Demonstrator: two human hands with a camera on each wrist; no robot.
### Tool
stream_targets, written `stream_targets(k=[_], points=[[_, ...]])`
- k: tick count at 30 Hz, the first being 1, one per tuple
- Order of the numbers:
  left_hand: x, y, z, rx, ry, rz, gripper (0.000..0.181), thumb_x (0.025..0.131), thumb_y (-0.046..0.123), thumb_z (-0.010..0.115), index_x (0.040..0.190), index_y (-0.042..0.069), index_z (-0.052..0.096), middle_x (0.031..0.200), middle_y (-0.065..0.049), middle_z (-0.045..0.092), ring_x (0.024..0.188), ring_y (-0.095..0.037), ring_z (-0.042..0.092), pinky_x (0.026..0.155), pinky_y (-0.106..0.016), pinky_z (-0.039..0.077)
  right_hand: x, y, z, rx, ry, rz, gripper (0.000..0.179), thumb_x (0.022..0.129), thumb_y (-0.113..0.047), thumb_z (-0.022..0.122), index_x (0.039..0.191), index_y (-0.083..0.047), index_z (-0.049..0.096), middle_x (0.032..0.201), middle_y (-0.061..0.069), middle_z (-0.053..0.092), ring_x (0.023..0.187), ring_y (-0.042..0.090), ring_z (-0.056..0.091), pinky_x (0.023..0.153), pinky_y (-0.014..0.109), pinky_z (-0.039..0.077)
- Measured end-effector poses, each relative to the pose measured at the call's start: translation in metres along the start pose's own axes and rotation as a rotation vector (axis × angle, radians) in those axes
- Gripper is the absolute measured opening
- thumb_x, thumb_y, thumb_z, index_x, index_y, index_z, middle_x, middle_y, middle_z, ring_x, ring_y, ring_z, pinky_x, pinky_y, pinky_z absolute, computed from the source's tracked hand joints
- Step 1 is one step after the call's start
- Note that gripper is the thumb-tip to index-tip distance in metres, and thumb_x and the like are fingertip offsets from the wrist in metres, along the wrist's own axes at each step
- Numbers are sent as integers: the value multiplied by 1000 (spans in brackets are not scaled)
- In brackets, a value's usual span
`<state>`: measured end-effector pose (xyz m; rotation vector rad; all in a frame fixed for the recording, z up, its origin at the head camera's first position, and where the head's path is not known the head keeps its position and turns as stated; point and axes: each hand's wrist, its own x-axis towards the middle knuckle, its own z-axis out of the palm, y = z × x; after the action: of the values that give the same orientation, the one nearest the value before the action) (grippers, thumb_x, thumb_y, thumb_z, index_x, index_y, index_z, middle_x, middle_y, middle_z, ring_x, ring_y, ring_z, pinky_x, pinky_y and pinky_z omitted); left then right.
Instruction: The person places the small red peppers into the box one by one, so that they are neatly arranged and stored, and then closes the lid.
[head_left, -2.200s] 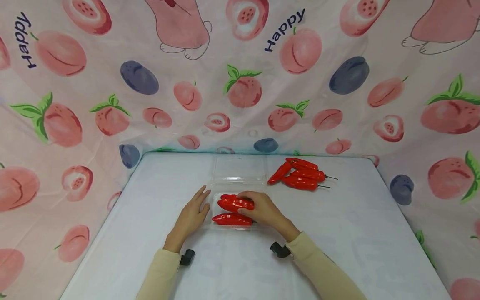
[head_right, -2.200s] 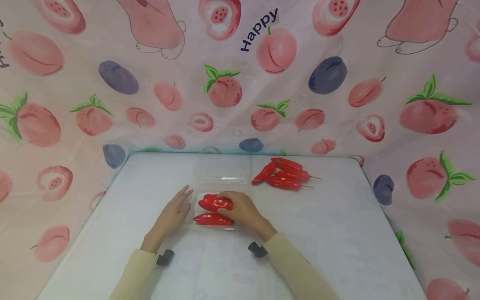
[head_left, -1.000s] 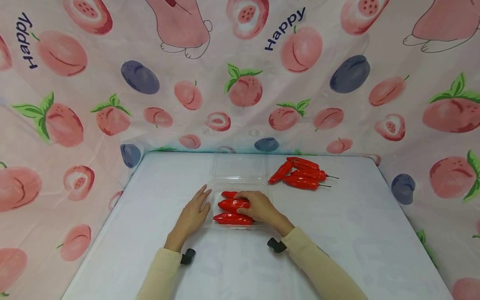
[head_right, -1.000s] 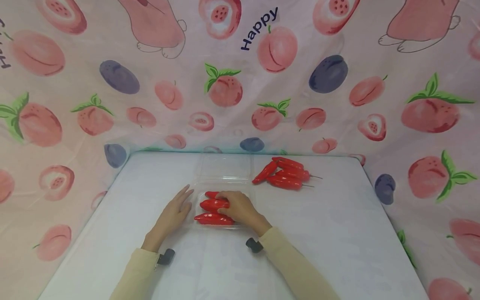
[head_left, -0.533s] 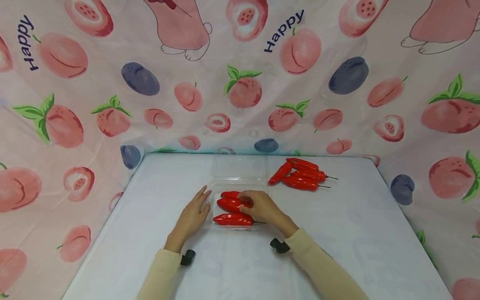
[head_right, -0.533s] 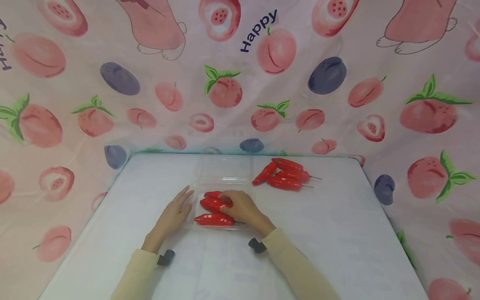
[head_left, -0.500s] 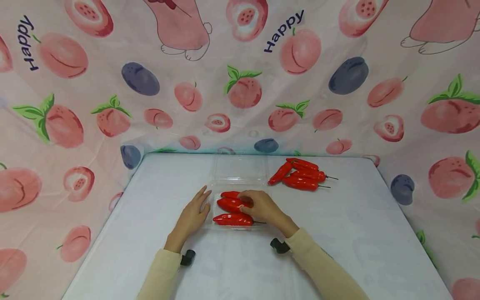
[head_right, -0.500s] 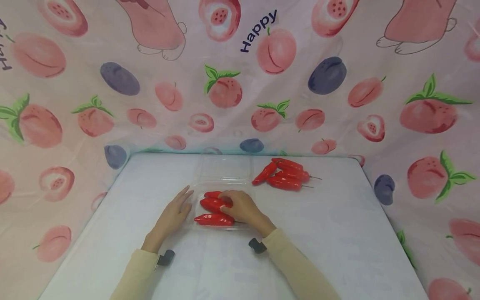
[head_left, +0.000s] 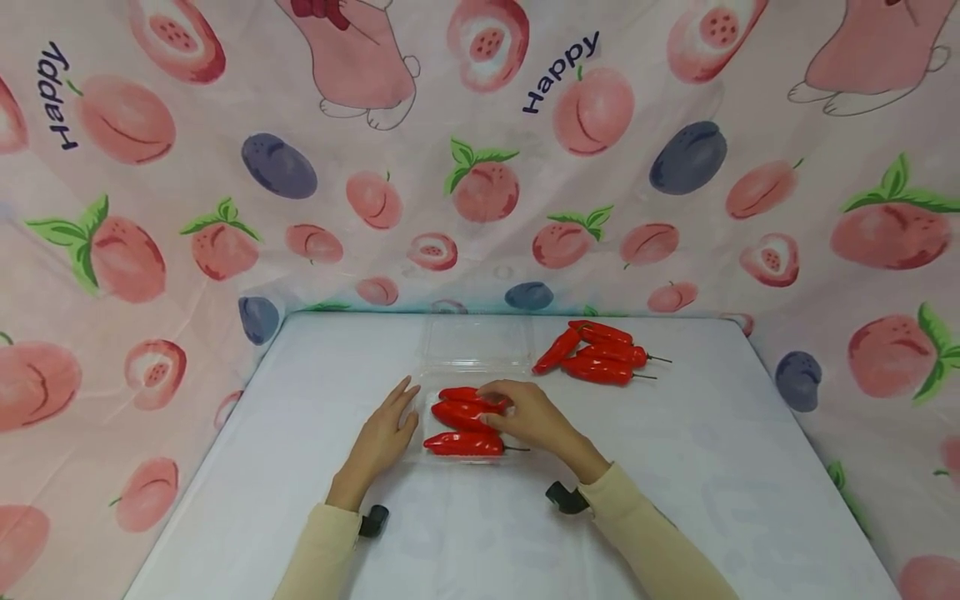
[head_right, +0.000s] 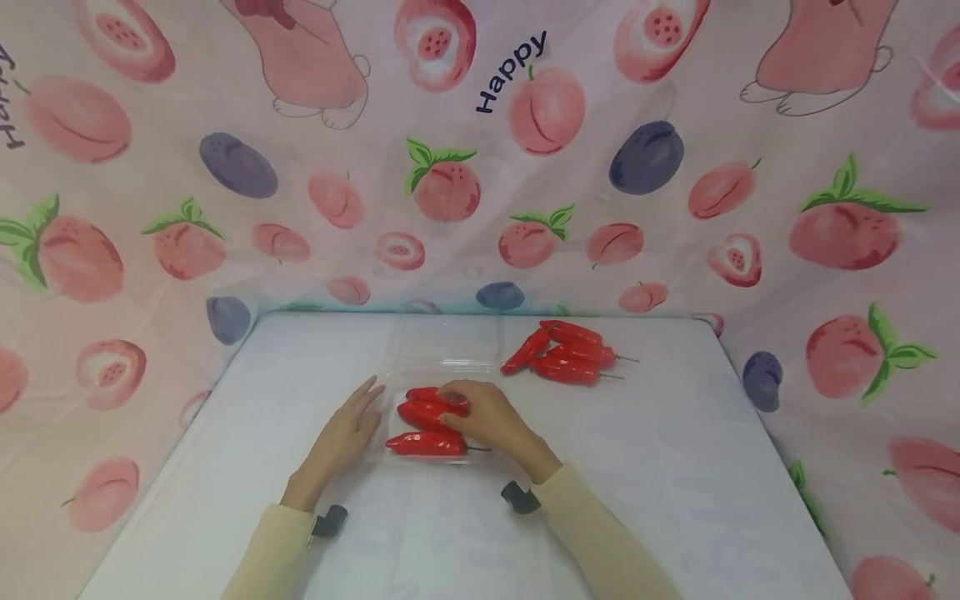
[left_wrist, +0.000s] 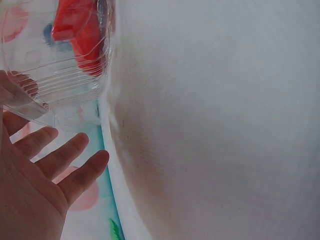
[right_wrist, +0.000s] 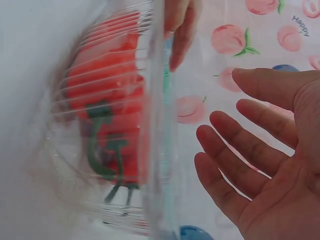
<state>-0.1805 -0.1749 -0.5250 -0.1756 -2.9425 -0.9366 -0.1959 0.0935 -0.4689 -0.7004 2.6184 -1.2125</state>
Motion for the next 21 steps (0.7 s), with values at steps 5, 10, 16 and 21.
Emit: stream_targets(k=[5,10,16,21], points=[[-1,0,0,-5,-3,-1,48,99,22,53,146,15,47,160,-3,35,140,-32,45,110,-54,42,-6,-5,-7,29,12,-20,42,86,-20,75,126,-12,64,118,10,70,109,31,65,92,48,57],[-1,-1,1,-9,-1,1,48,99,22,53,146,14,47,160,-3,35,140,-32,45,110,-55,42,-10,-8,-16,10,47,-41,39,87,-23,74,125,-16,65,116,0,70,105,24,65,89,39,59],[-1,-1,1,-7,-6,-3,48,99,22,53,146,15,47,160,-2,35,139,-32,46,109,-55,42,-13,-6,-27,-15,83,-73,39,88,-23,73,126,-16,65,119,2,70,105,20,65,93,42,57],[-1,0,1,-6,0,5,48,99,21,53,146,14,48,160,-3,35,138,-33,47,109,-55,43,-15,-3,-35,-17,121,-86,38,88,-18,73,125,-14,65,117,2,71,105,23,66,94,43,57]])
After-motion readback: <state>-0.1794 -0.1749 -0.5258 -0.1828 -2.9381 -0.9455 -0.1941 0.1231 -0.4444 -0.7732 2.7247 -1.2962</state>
